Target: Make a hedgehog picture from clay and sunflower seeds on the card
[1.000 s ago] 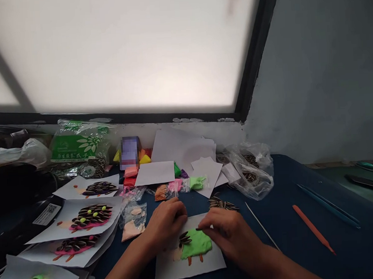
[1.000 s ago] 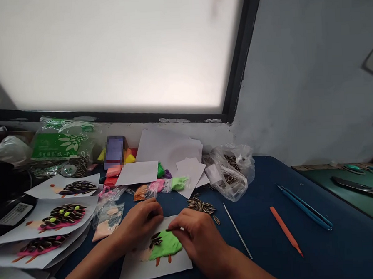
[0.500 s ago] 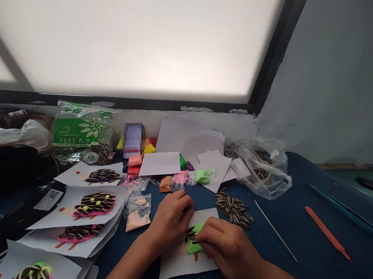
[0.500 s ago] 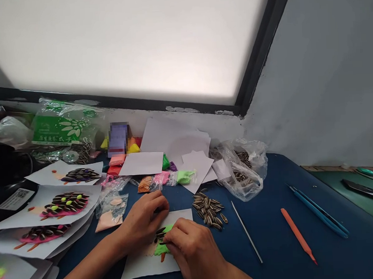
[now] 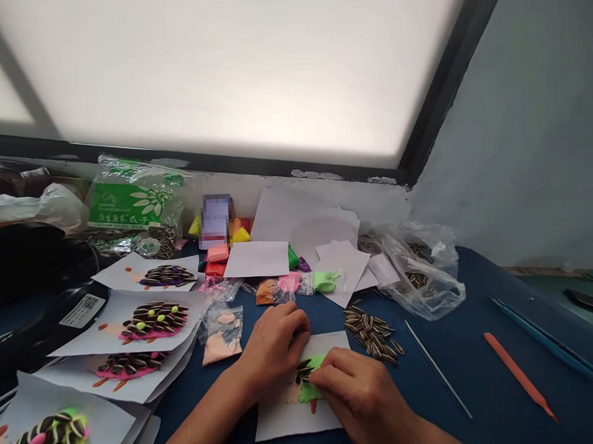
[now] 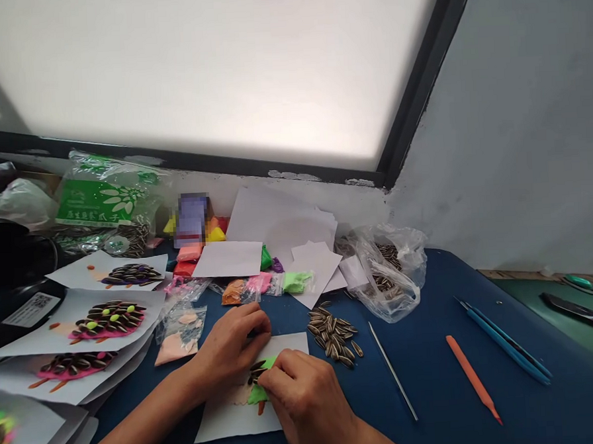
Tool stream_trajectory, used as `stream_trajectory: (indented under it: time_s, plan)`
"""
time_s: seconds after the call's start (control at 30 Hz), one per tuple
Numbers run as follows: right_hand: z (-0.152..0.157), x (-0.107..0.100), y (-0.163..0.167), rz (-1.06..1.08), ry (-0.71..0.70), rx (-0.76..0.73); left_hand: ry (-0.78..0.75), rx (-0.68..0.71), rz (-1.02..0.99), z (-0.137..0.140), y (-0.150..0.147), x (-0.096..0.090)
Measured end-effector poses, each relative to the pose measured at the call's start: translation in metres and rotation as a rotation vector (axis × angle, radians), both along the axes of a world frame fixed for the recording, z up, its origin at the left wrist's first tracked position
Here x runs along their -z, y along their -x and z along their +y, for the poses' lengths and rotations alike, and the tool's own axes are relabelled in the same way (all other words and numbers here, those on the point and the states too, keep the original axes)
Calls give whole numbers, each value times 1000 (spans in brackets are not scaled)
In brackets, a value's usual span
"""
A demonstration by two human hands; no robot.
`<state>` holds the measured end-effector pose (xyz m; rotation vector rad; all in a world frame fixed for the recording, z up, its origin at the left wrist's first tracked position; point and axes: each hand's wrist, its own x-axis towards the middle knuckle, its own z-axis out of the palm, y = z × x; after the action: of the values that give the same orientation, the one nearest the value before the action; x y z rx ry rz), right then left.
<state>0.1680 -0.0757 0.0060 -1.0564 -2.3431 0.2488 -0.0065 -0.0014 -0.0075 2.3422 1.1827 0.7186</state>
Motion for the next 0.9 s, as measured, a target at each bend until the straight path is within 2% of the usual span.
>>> stream_trajectory:
  time_s: [0.5, 0.7, 0.9]
  plan:
    - [2, -1, 0, -45, -13, 13, -9, 2, -2, 1, 1, 0]
    - [2, 1, 1, -54, -100, 1, -37, -4, -30, 1, 0, 4]
    - [2, 2, 2, -106, -117, 14, -64, -1, -56, 1, 0, 7]
